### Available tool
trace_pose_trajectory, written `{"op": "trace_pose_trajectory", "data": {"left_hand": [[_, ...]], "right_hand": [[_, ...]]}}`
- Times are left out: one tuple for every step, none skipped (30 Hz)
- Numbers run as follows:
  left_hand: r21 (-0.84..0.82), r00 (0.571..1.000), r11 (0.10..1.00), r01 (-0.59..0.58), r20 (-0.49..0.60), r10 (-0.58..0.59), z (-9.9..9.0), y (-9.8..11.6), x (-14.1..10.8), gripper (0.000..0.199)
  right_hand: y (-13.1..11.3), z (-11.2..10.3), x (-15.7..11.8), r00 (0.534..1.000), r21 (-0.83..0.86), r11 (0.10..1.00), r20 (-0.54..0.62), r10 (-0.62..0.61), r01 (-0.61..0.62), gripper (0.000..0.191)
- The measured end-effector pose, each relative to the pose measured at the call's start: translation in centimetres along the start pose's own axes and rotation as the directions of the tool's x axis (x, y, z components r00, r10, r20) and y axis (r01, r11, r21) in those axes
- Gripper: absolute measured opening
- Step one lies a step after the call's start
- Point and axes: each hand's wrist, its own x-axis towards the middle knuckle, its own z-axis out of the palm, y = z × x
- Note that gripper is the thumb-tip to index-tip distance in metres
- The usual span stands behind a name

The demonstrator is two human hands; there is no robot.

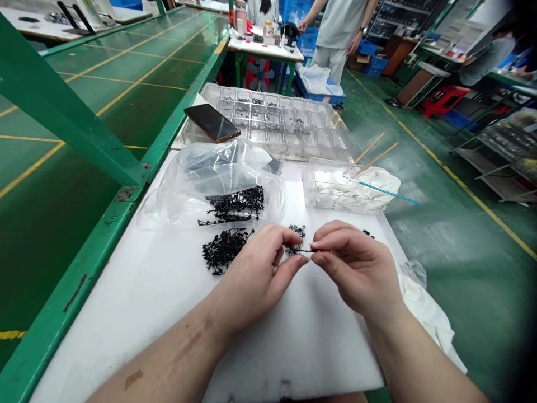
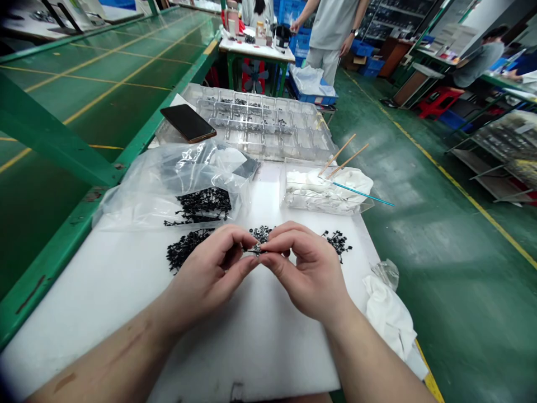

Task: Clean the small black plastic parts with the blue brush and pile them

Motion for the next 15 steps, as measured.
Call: {"op": "trace_pose_trajectory", "data": {"left_hand": [[-0.019, 1.000, 1.000, 0.024, 0.016, -0.024, 0.0, 0.1, 0.0, 0.008], [-0.052, 0.999, 0.998, 0.045, 0.027, -0.044, -0.1, 0.1, 0.1, 0.008], [-0.098, 0.997, 0.993, 0.069, 0.030, -0.067, -0.1, 0.2, 0.1, 0.009], [-0.157, 0.994, 0.982, 0.104, 0.030, -0.101, -0.2, 0.3, 0.1, 0.010], [-0.227, 0.989, 0.963, 0.148, 0.031, -0.145, -0.3, 0.3, 0.2, 0.011], [-0.303, 0.980, 0.933, 0.196, 0.037, -0.195, -0.4, 0.3, 0.2, 0.011], [-0.380, 0.969, 0.893, 0.241, 0.048, -0.241, -0.5, 0.3, 0.3, 0.012], [-0.451, 0.958, 0.848, 0.279, 0.063, -0.281, -0.6, 0.3, 0.4, 0.014], [-0.512, 0.946, 0.802, 0.308, 0.075, -0.315, -0.7, 0.2, 0.4, 0.017], [-0.561, 0.936, 0.761, 0.327, 0.081, -0.342, -0.8, 0.2, 0.5, 0.020], [-0.598, 0.930, 0.728, 0.334, 0.084, -0.358, -0.8, 0.2, 0.5, 0.023], [-0.624, 0.929, 0.706, 0.335, 0.093, -0.359, -0.9, 0.2, 0.6, 0.026], [-0.640, 0.931, 0.691, 0.336, 0.111, -0.349, -0.8, 0.2, 0.6, 0.029], [-0.647, 0.934, 0.685, 0.336, 0.133, -0.333, -0.8, 0.2, 0.6, 0.031], [-0.646, 0.937, 0.685, 0.336, 0.155, -0.313, -0.8, 0.2, 0.6, 0.032]], "right_hand": [[-0.1, 0.0, 0.0, 1.000, 0.029, 1.000, -0.014, -0.001, 0.002, 0.009], [-0.1, 0.1, 0.0, 1.000, 0.057, 0.998, -0.022, 0.002, 0.000, 0.008], [0.0, 0.1, 0.0, 1.000, 0.082, 0.997, -0.028, 0.007, -0.004, 0.007], [0.0, 0.1, 0.1, 0.999, 0.104, 0.994, -0.035, 0.017, -0.013, 0.007], [0.2, 0.2, 0.1, 0.999, 0.129, 0.991, -0.042, 0.029, -0.024, 0.006], [0.3, 0.3, 0.2, 0.998, 0.155, 0.987, -0.042, 0.047, -0.040, 0.006], [0.4, 0.4, 0.3, 0.997, 0.174, 0.983, -0.028, 0.068, -0.062, 0.006], [0.5, 0.6, 0.3, 0.996, 0.178, 0.980, 0.000, 0.090, -0.089, 0.005], [0.6, 0.8, 0.4, 0.993, 0.159, 0.981, 0.039, 0.108, -0.112, 0.004], [0.6, 1.0, 0.5, 0.990, 0.120, 0.985, 0.083, 0.115, -0.124, 0.004], [0.6, 1.3, 0.6, 0.986, 0.069, 0.991, 0.127, 0.109, -0.119, 0.003], [0.5, 1.6, 0.6, 0.981, 0.016, 0.995, 0.168, 0.095, -0.099, 0.002], [0.4, 1.8, 0.7, 0.976, -0.028, 0.997, 0.205, 0.078, -0.074, 0.004], [0.3, 2.0, 0.7, 0.969, -0.058, 0.997, 0.239, 0.066, -0.053, 0.007], [0.2, 2.0, 0.8, 0.959, -0.079, 0.996, 0.275, 0.061, -0.041, 0.010]]}}
